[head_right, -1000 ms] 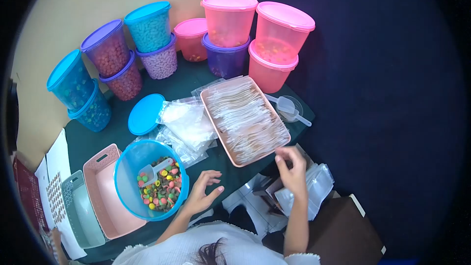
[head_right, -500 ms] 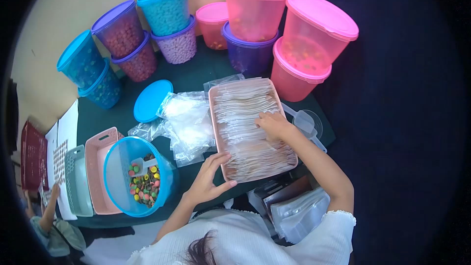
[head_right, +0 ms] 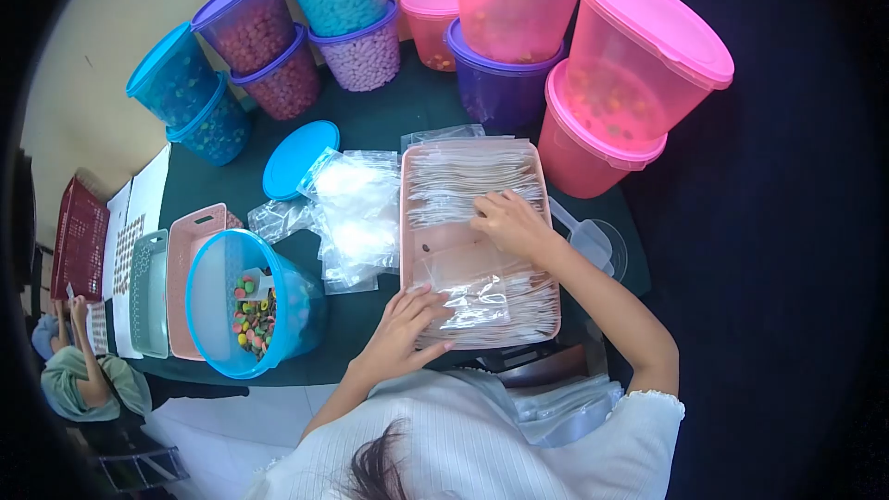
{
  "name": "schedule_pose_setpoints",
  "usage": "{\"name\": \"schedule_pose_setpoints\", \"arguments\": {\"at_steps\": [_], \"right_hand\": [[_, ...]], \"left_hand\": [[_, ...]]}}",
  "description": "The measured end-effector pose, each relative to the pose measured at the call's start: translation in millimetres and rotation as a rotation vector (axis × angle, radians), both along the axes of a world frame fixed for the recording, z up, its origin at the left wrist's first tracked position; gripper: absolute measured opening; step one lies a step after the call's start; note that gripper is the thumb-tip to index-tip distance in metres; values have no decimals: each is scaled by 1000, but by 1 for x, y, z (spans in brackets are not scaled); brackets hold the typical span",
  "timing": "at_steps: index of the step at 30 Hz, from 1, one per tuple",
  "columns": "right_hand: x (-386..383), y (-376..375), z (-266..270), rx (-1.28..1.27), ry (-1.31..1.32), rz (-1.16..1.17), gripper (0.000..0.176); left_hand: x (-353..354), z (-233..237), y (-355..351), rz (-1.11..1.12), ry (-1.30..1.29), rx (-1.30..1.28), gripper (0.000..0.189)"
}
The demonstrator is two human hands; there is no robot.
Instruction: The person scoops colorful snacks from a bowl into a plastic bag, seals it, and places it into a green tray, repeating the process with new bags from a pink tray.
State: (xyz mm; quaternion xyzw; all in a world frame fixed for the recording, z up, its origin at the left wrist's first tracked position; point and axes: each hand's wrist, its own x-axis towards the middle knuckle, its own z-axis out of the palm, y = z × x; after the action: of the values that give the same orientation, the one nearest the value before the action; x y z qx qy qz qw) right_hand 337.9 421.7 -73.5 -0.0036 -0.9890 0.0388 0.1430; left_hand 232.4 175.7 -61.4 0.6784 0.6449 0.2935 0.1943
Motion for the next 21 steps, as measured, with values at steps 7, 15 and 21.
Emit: {"name": "schedule_pose_setpoints", "arguments": {"at_steps": [7,15,21], "right_hand": [[-15,20,12,-148,9,3,18],[-23,35,21,-472,-107,-61,23],[-21,35,23,-538,-154,-51,21]], "left_hand": [[-7,11,6,2,-30,-30,43],[-31,2,41,92,-238,-17,46],[-54,-12,62,-46,-87,-133,32]]}}
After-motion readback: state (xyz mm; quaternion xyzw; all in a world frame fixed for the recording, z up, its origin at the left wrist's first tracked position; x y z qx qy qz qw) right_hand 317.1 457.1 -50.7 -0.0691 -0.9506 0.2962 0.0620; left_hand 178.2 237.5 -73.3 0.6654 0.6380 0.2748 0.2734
